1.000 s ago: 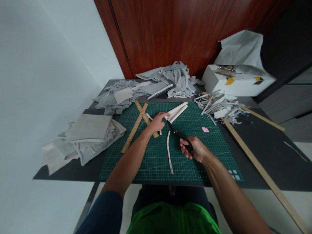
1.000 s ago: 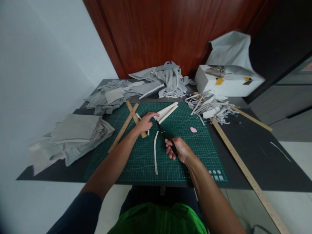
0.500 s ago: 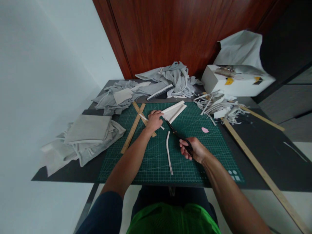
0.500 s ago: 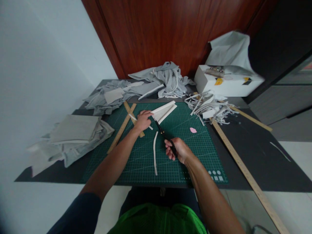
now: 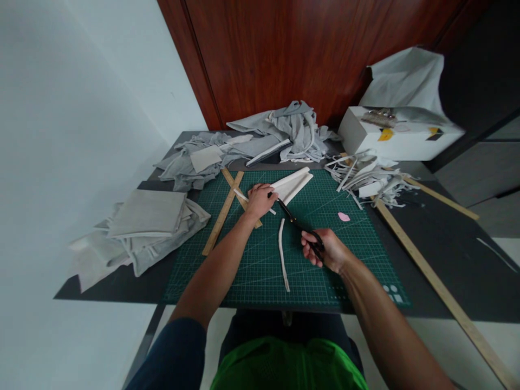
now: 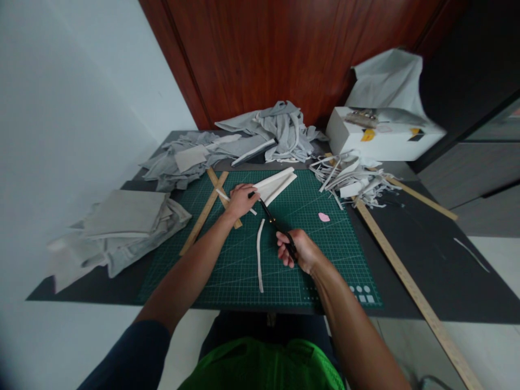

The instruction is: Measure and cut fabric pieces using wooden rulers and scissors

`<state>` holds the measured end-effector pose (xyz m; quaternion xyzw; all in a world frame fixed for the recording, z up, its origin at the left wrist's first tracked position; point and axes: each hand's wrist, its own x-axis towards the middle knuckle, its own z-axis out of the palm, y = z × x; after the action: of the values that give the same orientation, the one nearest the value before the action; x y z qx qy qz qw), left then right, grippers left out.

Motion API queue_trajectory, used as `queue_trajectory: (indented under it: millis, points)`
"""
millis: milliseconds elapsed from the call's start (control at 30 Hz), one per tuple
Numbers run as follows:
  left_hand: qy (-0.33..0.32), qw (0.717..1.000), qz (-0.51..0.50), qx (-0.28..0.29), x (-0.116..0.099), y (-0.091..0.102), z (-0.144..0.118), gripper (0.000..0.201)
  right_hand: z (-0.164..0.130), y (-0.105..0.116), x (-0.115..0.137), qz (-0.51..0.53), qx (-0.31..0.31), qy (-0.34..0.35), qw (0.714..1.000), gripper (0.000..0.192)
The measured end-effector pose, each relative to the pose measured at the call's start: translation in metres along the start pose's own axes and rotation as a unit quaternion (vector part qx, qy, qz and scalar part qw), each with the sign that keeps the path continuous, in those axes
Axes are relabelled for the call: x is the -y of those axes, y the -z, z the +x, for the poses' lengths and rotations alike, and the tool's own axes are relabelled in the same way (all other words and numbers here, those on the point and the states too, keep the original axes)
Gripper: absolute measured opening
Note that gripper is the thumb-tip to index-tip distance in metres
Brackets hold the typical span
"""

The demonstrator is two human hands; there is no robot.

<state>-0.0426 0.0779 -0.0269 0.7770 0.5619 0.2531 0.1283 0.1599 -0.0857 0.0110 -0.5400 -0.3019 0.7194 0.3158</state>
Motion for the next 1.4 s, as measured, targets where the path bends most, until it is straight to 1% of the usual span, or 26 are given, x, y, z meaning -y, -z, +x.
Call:
queue_trajectory:
  millis: [267, 467, 567, 600, 800, 967, 1100, 1233, 1400]
  points:
    - [0.0, 1.0, -0.002, 0.008, 0.0, 0.0, 0.0, 0.031, -0.004, 0.003, -0.004, 0.003, 0.004, -0.003, 1.0, 0.028]
    - [-0.003, 1.0, 0.004, -0.001, -0.004, 0.002, -0.001, 0.027, -0.004, -0.001, -0.002, 0.0, -0.001, -0.007, 1.0, 0.028]
    - [-0.003, 1.0, 0.005, -0.008, -0.004, 0.0, -0.001, 0.018, -0.005, 0.0, -0.003, -0.003, 0.001, -0.007, 1.0, 0.027]
    - [-0.001, 1.0, 0.005, -0.008, -0.003, 0.0, 0.0, 0.018, -0.006, 0.001, -0.003, -0.004, 0.002, -0.006, 1.0, 0.027]
    - [-0.004, 1.0, 0.009, 0.005, -0.001, -0.001, 0.0, 0.027, -0.002, 0.001, -0.004, 0.0, 0.008, 0.001, 1.0, 0.028]
    - [0.003, 1.0, 0.005, 0.017, -0.002, 0.0, -0.001, 0.032, 0.004, -0.003, 0.0, 0.002, 0.0, 0.0, 1.0, 0.028]
    - [0.0, 1.0, -0.003, 0.014, -0.001, -0.001, -0.001, 0.032, 0.006, -0.006, 0.005, 0.0, -0.001, 0.002, 1.0, 0.029]
    - [-0.008, 1.0, -0.011, 0.009, 0.0, 0.0, -0.001, 0.035, 0.005, -0.01, 0.007, -0.008, -0.015, -0.002, 1.0, 0.027]
    - [0.002, 1.0, -0.002, 0.011, -0.004, 0.003, -0.003, 0.04, 0.004, -0.012, 0.006, -0.022, -0.031, -0.006, 0.999, 0.025]
